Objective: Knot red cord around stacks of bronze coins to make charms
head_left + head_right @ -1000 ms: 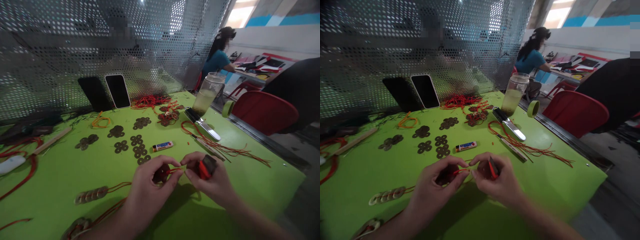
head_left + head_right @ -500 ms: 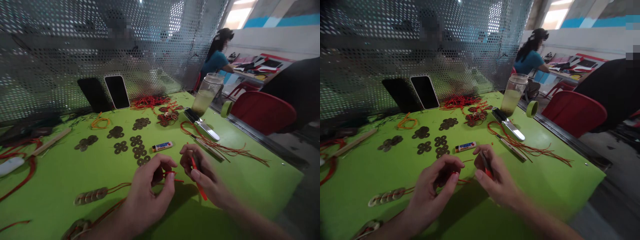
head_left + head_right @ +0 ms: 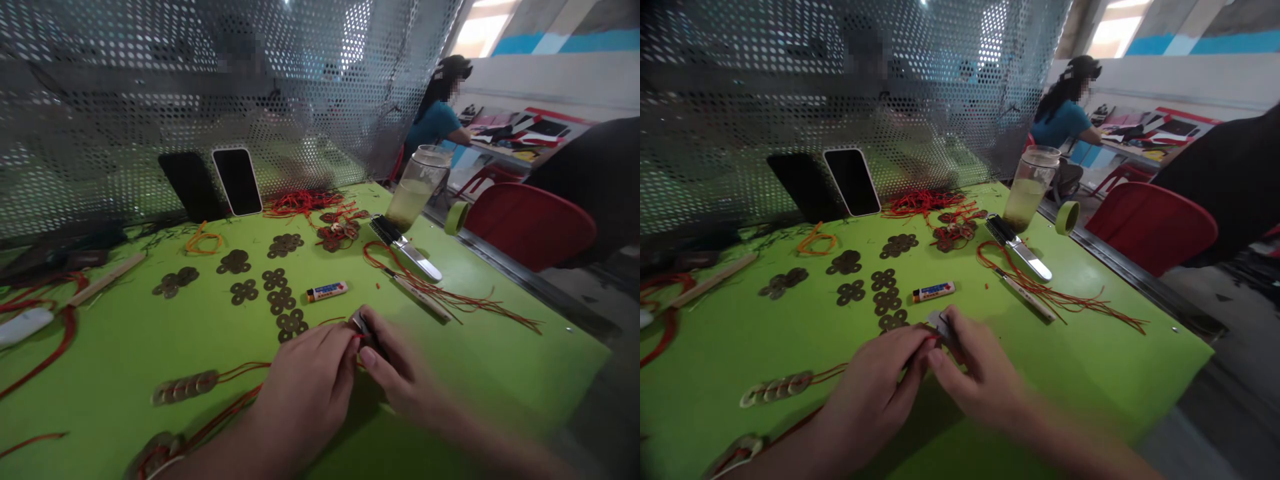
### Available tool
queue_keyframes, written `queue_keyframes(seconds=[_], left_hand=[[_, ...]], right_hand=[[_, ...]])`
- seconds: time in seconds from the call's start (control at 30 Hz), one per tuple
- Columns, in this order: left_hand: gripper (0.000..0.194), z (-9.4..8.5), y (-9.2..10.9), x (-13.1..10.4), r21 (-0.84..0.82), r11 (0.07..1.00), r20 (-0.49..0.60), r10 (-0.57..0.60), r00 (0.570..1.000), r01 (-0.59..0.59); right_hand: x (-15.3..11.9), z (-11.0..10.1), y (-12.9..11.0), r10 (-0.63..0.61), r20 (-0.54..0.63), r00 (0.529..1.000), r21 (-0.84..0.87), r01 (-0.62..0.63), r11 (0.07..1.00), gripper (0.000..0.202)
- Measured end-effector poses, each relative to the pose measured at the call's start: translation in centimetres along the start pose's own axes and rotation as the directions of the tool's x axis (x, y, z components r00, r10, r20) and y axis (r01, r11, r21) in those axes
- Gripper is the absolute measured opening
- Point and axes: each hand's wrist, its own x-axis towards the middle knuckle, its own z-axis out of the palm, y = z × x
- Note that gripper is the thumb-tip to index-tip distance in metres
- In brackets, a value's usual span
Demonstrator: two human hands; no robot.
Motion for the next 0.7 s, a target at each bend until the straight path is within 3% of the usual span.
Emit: queue_keyframes(seconds=[0.23, 0.47, 0.53, 0.7], left_hand=[[0.02, 0.0, 0.2, 0.0, 0.023, 1.0, 0.017, 0.018, 1.0, -0.019], [0.017, 0.1, 0.4, -0.3, 0.006, 0.998, 0.012, 0.057, 0.998, -0.057], [0.012, -0.2, 0.5, -0.4, -0.003, 0.999, 0.005, 0.034, 0.999, -0.034], [0.024, -1.1, 0.7, -0.3, -0.081, 0.995, -0.043, -0.066, 0.997, 0.063]], right_hand=[[-0.3, 0.2, 0.1, -0.068, -0.094, 0.993, -0.053, 0.064, 0.997, 0.029], [-0.1, 0.2, 0.0, -0.062, -0.141, 0.988, -0.014, 0.06, 0.998, 0.041], [0.0, 0.1, -0.2, -0.053, -0.146, 0.988, -0.003, 0.053, 0.999, 0.044], [-0.5, 0.2, 0.0, -0.035, -0.13, 0.991, 0.003, 0.036, 0.999, 0.052]])
